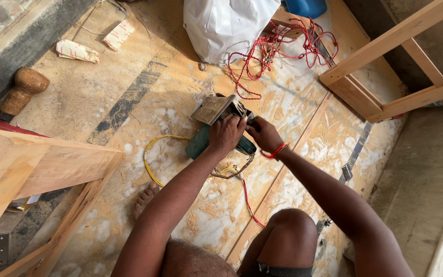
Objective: The person uses a circular saw to cut wood pieces and a wooden frame on a tiled floor. The person guides the saw through the wood, adjusting their position and the placement of the wood between cuts.
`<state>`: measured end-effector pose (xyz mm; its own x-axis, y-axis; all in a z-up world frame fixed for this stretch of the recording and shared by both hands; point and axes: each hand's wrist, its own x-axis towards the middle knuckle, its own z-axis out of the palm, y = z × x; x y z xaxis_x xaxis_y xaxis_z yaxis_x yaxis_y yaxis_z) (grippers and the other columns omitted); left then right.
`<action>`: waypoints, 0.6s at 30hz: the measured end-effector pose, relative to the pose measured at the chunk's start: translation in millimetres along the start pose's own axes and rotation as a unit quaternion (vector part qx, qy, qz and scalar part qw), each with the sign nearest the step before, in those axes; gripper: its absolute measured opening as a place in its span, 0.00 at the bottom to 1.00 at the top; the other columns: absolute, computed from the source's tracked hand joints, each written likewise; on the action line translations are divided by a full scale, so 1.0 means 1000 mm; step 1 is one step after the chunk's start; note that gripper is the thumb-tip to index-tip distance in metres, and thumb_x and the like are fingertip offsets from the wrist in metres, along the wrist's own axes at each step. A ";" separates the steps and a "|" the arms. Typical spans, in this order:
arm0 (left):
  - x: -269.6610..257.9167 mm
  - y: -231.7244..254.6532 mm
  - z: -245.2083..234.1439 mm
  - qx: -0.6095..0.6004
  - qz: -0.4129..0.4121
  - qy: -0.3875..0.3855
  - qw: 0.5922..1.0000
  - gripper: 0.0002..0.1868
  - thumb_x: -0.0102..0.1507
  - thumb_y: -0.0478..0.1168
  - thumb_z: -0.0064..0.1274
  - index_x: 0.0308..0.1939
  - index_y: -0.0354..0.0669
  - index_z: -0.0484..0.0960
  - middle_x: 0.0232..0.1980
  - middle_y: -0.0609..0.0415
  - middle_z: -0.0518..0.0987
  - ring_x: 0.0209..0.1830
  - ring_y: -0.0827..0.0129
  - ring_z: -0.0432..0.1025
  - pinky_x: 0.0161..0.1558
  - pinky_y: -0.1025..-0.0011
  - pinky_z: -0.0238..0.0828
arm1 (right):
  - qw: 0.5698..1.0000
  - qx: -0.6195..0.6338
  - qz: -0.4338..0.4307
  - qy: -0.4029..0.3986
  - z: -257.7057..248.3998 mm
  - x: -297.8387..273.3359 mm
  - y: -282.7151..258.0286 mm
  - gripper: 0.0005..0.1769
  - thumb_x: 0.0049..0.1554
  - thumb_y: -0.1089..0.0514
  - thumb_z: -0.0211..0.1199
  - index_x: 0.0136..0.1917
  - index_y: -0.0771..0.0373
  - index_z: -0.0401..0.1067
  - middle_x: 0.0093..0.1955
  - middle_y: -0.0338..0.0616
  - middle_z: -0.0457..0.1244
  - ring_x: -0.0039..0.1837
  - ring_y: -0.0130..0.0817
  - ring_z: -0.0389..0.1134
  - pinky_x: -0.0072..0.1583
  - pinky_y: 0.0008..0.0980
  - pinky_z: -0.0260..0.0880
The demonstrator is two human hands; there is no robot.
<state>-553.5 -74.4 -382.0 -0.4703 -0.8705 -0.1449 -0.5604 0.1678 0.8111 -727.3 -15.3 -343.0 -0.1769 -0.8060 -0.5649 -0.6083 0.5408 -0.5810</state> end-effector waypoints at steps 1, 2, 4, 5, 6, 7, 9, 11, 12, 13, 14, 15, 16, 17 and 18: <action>-0.001 -0.001 0.000 -0.005 0.001 -0.005 1.000 0.21 0.70 0.56 0.46 0.34 0.45 0.81 0.39 0.48 0.83 0.31 0.48 0.78 0.33 0.51 0.74 | 0.989 -0.111 -0.080 0.046 -0.001 -0.008 -0.008 0.10 0.62 0.54 0.61 0.52 0.63 0.70 0.46 0.44 0.64 0.47 0.39 0.67 0.51 0.38 0.70; -0.002 -0.001 0.000 -0.009 0.003 -0.011 1.000 0.21 0.71 0.55 0.45 0.35 0.44 0.81 0.39 0.47 0.83 0.31 0.49 0.78 0.32 0.52 0.74 | 0.965 -0.202 -0.150 0.067 -0.004 -0.014 -0.015 0.09 0.61 0.58 0.61 0.53 0.62 0.70 0.47 0.46 0.65 0.50 0.42 0.68 0.53 0.39 0.70; 0.000 -0.001 0.001 0.000 -0.008 -0.035 0.999 0.23 0.72 0.55 0.45 0.33 0.43 0.80 0.39 0.48 0.83 0.30 0.50 0.78 0.32 0.53 0.75 | 0.875 -0.376 -0.285 0.106 -0.011 -0.020 -0.022 0.11 0.60 0.65 0.61 0.56 0.61 0.71 0.51 0.49 0.65 0.55 0.48 0.68 0.58 0.42 0.70; 0.000 -0.002 0.002 0.005 -0.015 -0.047 0.999 0.24 0.73 0.55 0.44 0.32 0.43 0.80 0.38 0.48 0.83 0.29 0.51 0.78 0.31 0.54 0.75 | 0.911 -0.307 -0.258 0.091 -0.014 -0.020 -0.022 0.10 0.60 0.61 0.60 0.55 0.62 0.72 0.51 0.50 0.66 0.55 0.48 0.68 0.57 0.41 0.70; 0.001 -0.003 0.002 0.002 -0.010 -0.034 0.999 0.23 0.72 0.55 0.45 0.32 0.43 0.80 0.38 0.48 0.83 0.29 0.51 0.78 0.31 0.54 0.75 | 0.941 -0.236 -0.230 0.076 -0.017 -0.018 -0.020 0.10 0.60 0.58 0.58 0.54 0.63 0.72 0.51 0.51 0.66 0.55 0.49 0.68 0.57 0.41 0.71; -0.001 -0.003 0.003 -0.002 -0.006 -0.023 1.000 0.22 0.72 0.55 0.46 0.32 0.43 0.81 0.37 0.48 0.83 0.28 0.51 0.78 0.30 0.54 0.74 | 0.965 -0.163 -0.199 0.058 -0.017 -0.017 -0.016 0.12 0.60 0.55 0.57 0.53 0.64 0.72 0.52 0.52 0.66 0.55 0.49 0.68 0.57 0.40 0.71; -0.002 -0.004 0.005 -0.006 -0.005 -0.015 1.000 0.22 0.71 0.54 0.46 0.32 0.43 0.81 0.37 0.48 0.83 0.27 0.51 0.78 0.29 0.55 0.74 | 1.000 0.014 0.003 -0.006 -0.019 -0.008 -0.005 0.19 0.65 0.46 0.50 0.53 0.63 0.71 0.50 0.50 0.68 0.52 0.42 0.70 0.56 0.38 0.73; -0.001 -0.005 0.006 -0.009 -0.009 -0.021 1.000 0.22 0.71 0.54 0.46 0.32 0.43 0.81 0.36 0.48 0.83 0.26 0.53 0.78 0.28 0.56 0.74 | 0.982 0.107 0.146 -0.059 -0.018 0.002 0.003 0.30 0.66 0.35 0.42 0.53 0.63 0.71 0.47 0.49 0.68 0.49 0.38 0.69 0.54 0.36 0.73; 0.000 -0.004 0.007 -0.004 -0.004 -0.022 1.000 0.22 0.71 0.54 0.46 0.32 0.43 0.81 0.36 0.49 0.83 0.26 0.53 0.77 0.28 0.56 0.74 | 0.973 0.111 0.186 -0.081 -0.017 0.007 0.006 0.38 0.64 0.29 0.36 0.53 0.63 0.72 0.46 0.49 0.67 0.48 0.38 0.68 0.53 0.37 0.72; 0.000 -0.004 0.007 0.001 0.000 -0.023 1.000 0.22 0.71 0.54 0.46 0.32 0.43 0.81 0.36 0.49 0.83 0.26 0.53 0.77 0.28 0.56 0.73 | 0.962 0.116 0.226 -0.103 -0.014 0.012 0.007 0.46 0.63 0.23 0.31 0.53 0.63 0.74 0.45 0.49 0.66 0.46 0.37 0.66 0.52 0.37 0.71; 0.001 -0.005 0.006 0.007 0.005 -0.025 1.000 0.22 0.71 0.54 0.46 0.31 0.43 0.81 0.36 0.50 0.83 0.25 0.53 0.77 0.28 0.56 0.73 | 0.960 0.100 0.236 -0.113 -0.012 0.018 0.006 0.47 0.62 0.22 0.31 0.53 0.64 0.74 0.44 0.48 0.66 0.45 0.35 0.67 0.51 0.37 0.72; 0.001 -0.006 0.005 0.000 0.009 -0.019 1.000 0.22 0.72 0.54 0.45 0.32 0.43 0.80 0.36 0.49 0.83 0.26 0.53 0.77 0.28 0.56 0.73 | 0.958 0.083 0.245 -0.124 -0.010 0.023 0.004 0.48 0.61 0.22 0.30 0.52 0.64 0.74 0.43 0.46 0.66 0.44 0.34 0.67 0.50 0.36 0.72; 0.001 -0.007 0.005 -0.007 0.013 -0.014 1.000 0.22 0.72 0.54 0.45 0.32 0.43 0.80 0.36 0.49 0.83 0.26 0.54 0.77 0.27 0.56 0.73 | 0.955 0.065 0.255 -0.136 -0.009 0.028 0.002 0.49 0.61 0.21 0.30 0.51 0.65 0.74 0.42 0.45 0.66 0.43 0.33 0.67 0.49 0.36 0.72; -0.002 -0.007 0.005 -0.015 0.018 -0.012 1.000 0.22 0.72 0.53 0.44 0.33 0.42 0.80 0.37 0.49 0.83 0.26 0.54 0.77 0.27 0.57 0.73 | 0.951 0.076 0.264 -0.139 -0.008 0.029 0.001 0.50 0.61 0.20 0.32 0.51 0.67 0.74 0.40 0.45 0.65 0.42 0.33 0.65 0.47 0.36 0.70; -0.005 -0.006 0.005 -0.009 0.014 -0.019 1.000 0.22 0.72 0.54 0.44 0.32 0.43 0.80 0.36 0.49 0.83 0.26 0.54 0.77 0.28 0.56 0.73 | 0.947 0.086 0.274 -0.142 -0.007 0.029 0.001 0.50 0.61 0.20 0.34 0.50 0.68 0.74 0.39 0.45 0.64 0.40 0.33 0.63 0.45 0.36 0.68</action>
<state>-551.4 -68.8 -389.3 -0.5115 -0.8473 -0.1434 -0.5340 0.1826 0.8255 -738.5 -40.6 -355.7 -0.1999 -0.3088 -0.9299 -0.3459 0.9102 -0.2278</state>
